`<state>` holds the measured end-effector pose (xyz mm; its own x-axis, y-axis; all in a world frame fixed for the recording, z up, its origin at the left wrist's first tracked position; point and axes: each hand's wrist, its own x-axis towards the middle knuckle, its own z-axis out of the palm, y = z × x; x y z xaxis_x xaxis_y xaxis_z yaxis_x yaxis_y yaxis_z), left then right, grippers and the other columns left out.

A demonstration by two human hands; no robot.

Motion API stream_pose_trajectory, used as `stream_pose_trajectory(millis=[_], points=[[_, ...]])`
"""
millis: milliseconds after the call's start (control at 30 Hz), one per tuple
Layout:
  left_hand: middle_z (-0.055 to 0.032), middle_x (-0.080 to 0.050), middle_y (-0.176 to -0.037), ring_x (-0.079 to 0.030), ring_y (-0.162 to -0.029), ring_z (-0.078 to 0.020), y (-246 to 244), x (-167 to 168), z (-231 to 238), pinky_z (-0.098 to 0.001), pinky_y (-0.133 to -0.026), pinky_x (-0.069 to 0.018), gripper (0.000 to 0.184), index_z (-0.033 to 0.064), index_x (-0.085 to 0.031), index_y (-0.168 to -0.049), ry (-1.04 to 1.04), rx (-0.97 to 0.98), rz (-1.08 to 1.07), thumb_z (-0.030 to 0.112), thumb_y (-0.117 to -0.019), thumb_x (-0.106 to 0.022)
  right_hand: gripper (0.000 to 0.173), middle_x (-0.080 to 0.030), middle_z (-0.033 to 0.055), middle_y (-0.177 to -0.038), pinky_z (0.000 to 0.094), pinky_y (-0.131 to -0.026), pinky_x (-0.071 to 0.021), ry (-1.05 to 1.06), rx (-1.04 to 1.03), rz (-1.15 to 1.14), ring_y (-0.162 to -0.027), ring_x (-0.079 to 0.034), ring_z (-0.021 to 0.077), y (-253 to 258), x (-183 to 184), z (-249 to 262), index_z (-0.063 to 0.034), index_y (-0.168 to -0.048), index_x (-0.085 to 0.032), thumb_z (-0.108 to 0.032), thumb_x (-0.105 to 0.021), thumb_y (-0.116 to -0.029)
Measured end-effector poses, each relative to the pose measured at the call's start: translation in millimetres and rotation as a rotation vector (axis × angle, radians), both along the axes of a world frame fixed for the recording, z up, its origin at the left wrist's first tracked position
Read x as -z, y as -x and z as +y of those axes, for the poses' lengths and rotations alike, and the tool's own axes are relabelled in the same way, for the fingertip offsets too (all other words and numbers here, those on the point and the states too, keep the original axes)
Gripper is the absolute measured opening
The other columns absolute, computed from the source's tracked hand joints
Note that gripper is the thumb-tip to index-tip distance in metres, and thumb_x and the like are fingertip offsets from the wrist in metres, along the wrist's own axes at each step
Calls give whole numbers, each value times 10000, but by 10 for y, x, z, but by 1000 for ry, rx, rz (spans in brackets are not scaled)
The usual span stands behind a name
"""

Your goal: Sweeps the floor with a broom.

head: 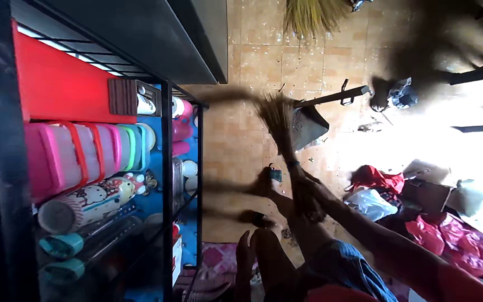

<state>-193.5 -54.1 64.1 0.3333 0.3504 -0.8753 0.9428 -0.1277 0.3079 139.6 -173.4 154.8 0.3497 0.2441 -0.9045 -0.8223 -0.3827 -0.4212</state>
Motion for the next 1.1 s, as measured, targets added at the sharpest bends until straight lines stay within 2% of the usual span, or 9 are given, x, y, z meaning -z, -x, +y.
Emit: stream_pose_trajectory(millis=[133,233,300,367,500,633,767,1000,1100], points=[[-258,-501,-1506,-518,-1382,-381,-234,-268,-66,-516,-1161,-415,758,-49,-401,-1531,-114,107,-348,271,-930,-734,517,-689,104,-1089,371,-744,-596,-44,17,86,-847,-694,193,116,-501,-242,-182,-1600,-313,-268,-364,-1093],[-255,-428,-1565,-434,-1452,-356,-476,-640,-71,-489,-1198,-370,1020,-67,-420,-1511,-221,181,-725,549,-790,-797,462,-699,98,-1023,373,-704,-606,-101,44,189,-821,-704,197,419,-762,-152,-165,-1534,-381,-326,-298,-1109],[-270,-402,-1576,-394,-1478,-353,-587,-971,-76,-499,-1208,-343,1063,-38,-435,-1502,-274,196,-937,684,-783,-735,415,-710,75,-930,344,-675,-612,-130,101,271,-778,-709,168,675,-860,19,-121,-1343,-526,-372,-282,-1119],[-269,-391,-1584,-344,-1510,-338,-641,-1341,-64,-486,-1240,-281,1057,-4,-416,-1517,-252,135,-1064,669,-778,-761,459,-716,63,-846,338,-643,-616,-164,137,330,-731,-709,152,984,-921,211,-93,-1138,-615,-406,-281,-1113],[-318,-500,-1471,-460,-1429,-334,-427,-1993,-13,-405,-1226,-329,981,-183,-456,-1413,-148,-144,-1003,397,-728,-851,384,-715,51,-948,329,-759,-605,-275,97,310,-849,-702,129,1676,-918,437,-102,-1186,-638,-373,-376,-1108],[-238,-557,-1446,-508,-1397,-232,225,-1864,-69,-432,-1216,-362,891,-105,-487,-1417,-280,-230,-1181,366,-765,-871,438,-718,28,-871,299,-710,-609,-396,77,375,-789,-703,103,2191,-1132,611,-118,-1083,-637,-378,-287,-1122],[-252,-596,-1387,-571,-1336,-220,631,-2015,-101,-334,-1140,-467,779,-143,-524,-1358,-329,-212,-1220,248,-785,-877,489,-721,32,-898,317,-757,-601,-490,-19,429,-841,-702,116,2566,-1222,567,-132,-1076,-641,-398,-234,-1124],[-240,-579,-1426,-509,-1400,-312,980,-2159,-381,-503,-1205,-369,816,-79,-534,-1378,-382,-43,-1258,355,-779,-876,347,-695,-12,-901,260,-736,-592,-380,-199,144,-813,-678,59,2799,-1381,157,-122,-1124,-617,-291,-315,-1126],[-245,-559,-1454,-511,-1402,-320,970,-2144,-552,-459,-1194,-397,815,-84,-546,-1384,-313,-13,-1223,355,-781,-876,391,-697,-14,-855,264,-719,-599,-361,-231,133,-782,-684,62,2704,-1320,-32,-129,-1073,-616,-300,-269,-1126]])
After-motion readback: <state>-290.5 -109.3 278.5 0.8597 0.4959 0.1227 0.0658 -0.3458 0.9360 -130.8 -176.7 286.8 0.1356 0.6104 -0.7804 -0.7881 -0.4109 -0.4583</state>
